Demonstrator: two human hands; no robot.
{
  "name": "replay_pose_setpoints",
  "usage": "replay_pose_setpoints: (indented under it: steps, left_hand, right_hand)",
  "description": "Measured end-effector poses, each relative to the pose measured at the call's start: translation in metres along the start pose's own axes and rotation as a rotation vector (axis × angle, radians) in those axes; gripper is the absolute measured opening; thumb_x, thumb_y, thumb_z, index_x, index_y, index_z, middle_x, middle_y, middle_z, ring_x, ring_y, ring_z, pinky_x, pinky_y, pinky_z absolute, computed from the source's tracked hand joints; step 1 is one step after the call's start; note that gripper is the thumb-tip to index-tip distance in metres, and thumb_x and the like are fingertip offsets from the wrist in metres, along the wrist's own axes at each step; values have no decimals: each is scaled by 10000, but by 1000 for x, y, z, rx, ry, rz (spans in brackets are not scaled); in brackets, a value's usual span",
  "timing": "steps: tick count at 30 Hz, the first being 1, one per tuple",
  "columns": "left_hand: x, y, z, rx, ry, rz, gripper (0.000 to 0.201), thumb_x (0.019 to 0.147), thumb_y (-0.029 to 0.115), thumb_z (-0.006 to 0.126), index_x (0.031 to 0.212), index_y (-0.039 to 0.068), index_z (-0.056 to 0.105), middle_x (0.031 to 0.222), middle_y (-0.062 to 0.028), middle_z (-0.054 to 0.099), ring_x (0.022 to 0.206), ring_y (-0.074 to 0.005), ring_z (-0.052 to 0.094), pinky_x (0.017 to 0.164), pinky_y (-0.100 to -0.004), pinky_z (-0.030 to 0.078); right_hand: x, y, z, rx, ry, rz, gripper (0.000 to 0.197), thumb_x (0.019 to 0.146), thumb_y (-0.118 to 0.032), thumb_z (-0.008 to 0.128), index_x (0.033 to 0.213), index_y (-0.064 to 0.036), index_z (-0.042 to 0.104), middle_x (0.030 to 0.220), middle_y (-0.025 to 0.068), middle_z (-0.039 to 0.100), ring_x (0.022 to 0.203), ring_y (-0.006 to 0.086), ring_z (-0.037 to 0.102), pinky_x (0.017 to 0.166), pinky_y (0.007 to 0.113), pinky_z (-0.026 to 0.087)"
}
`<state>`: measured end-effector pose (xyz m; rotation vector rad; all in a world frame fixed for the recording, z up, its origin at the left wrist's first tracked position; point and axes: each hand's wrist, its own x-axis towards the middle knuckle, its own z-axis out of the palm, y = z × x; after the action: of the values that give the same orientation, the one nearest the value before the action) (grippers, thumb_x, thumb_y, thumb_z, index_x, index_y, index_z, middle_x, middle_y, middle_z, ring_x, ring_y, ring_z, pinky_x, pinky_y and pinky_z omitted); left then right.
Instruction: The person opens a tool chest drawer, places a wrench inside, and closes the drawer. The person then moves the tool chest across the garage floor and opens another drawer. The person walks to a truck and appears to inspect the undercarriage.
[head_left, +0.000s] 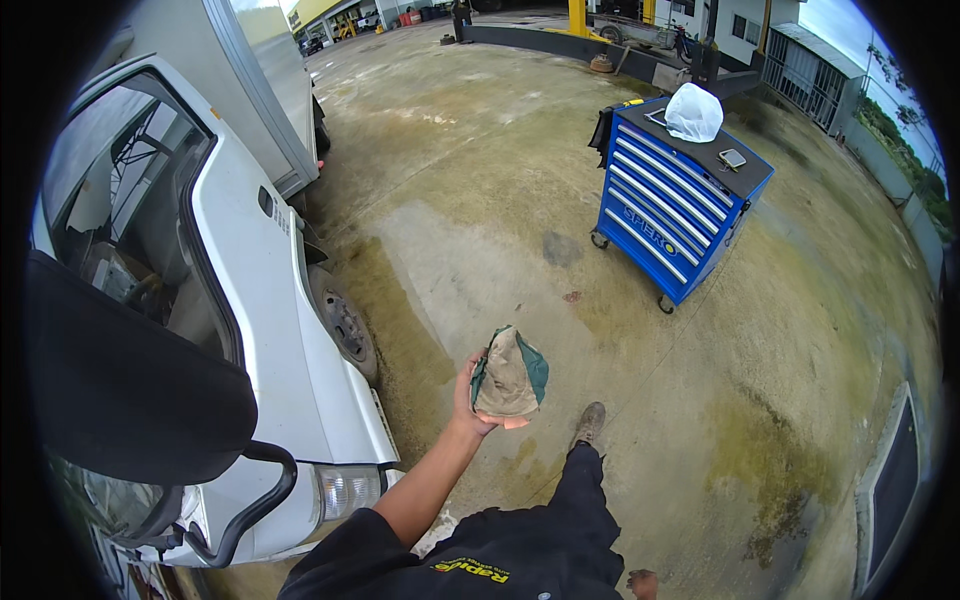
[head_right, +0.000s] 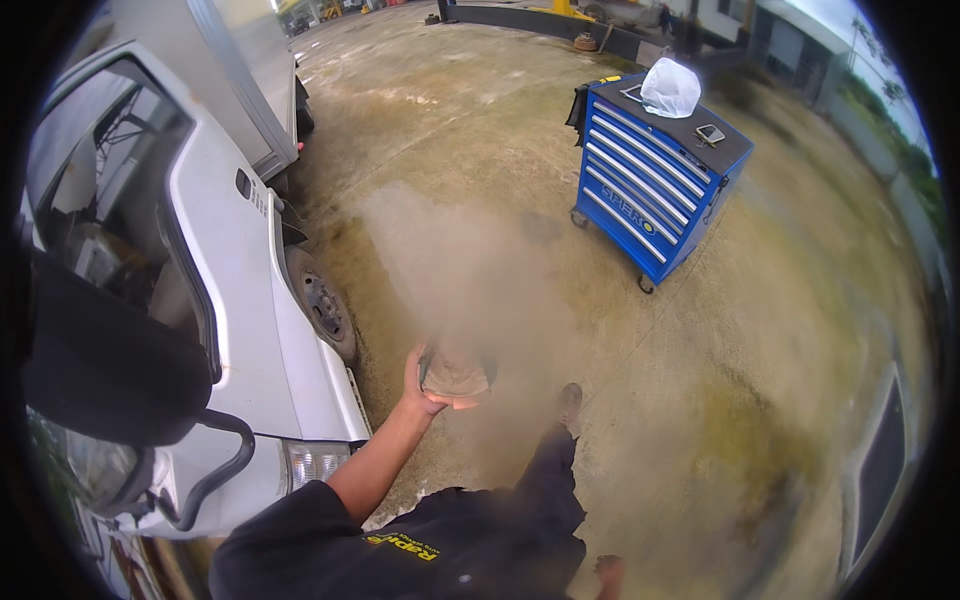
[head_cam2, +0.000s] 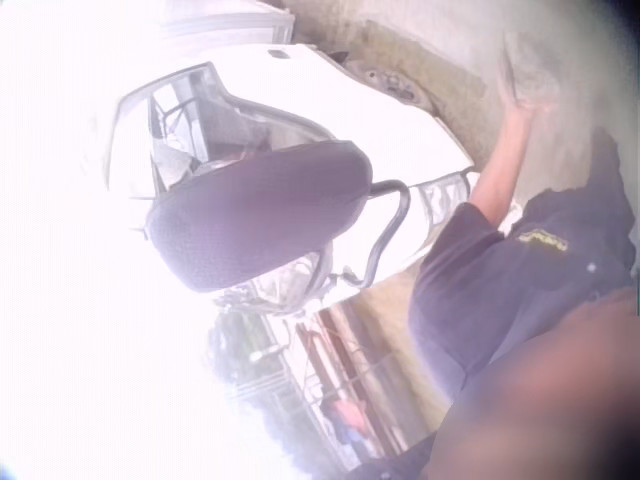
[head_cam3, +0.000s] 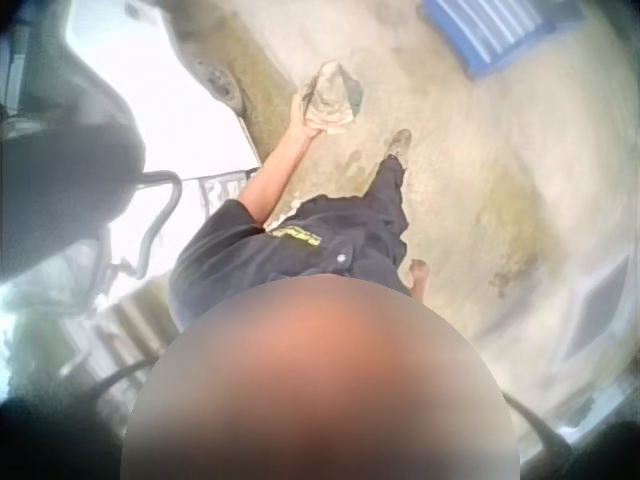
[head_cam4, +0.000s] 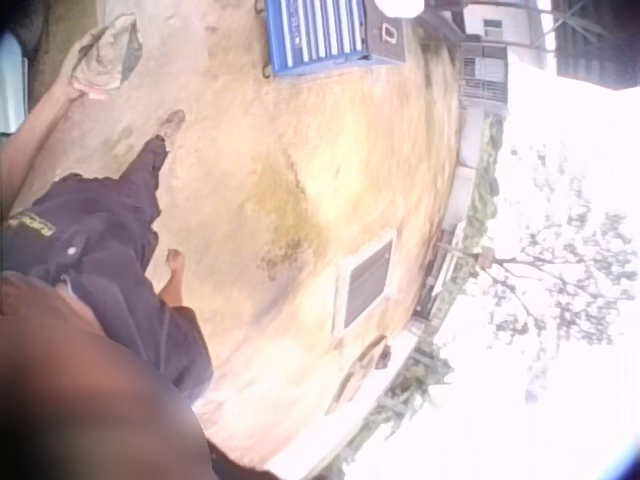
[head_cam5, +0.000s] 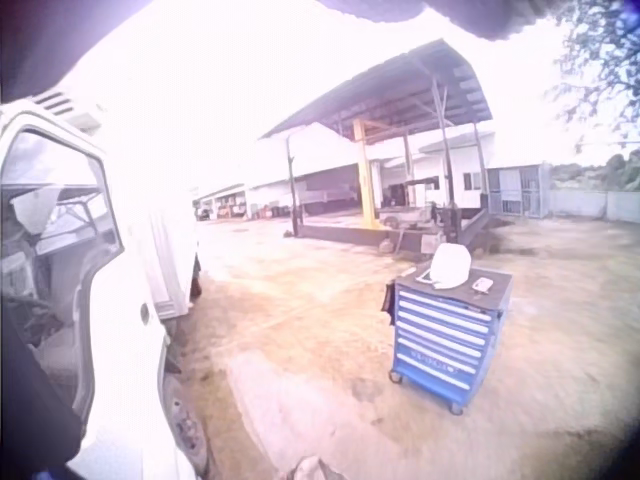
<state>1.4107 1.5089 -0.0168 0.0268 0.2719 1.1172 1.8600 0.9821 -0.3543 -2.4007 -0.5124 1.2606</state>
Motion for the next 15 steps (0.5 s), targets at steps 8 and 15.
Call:
replay_pose_setpoints:
  steps: [8,15]
  left_hand:
    - [175,29,39,-174,4,170,565,1058,405,459,1490,57,567,1503,-200,596,1370,-440,566,1185,-603,414]
    - [239,36,22,-35,-40,346,645,1061,432,427,1602,81,450,1628,-158,484,1508,-373,432,1278,-547,277]
  right_hand:
    - [252,-408,-106,-413,283,-310,231,928,-207,707,1002,-6,793,954,245,766,937,407,755,849,480,596]
    - [355,-869,-119,-283,262,-927,232,971,-219,649,1095,-62,768,1034,210,757,992,406,721,879,501,556]
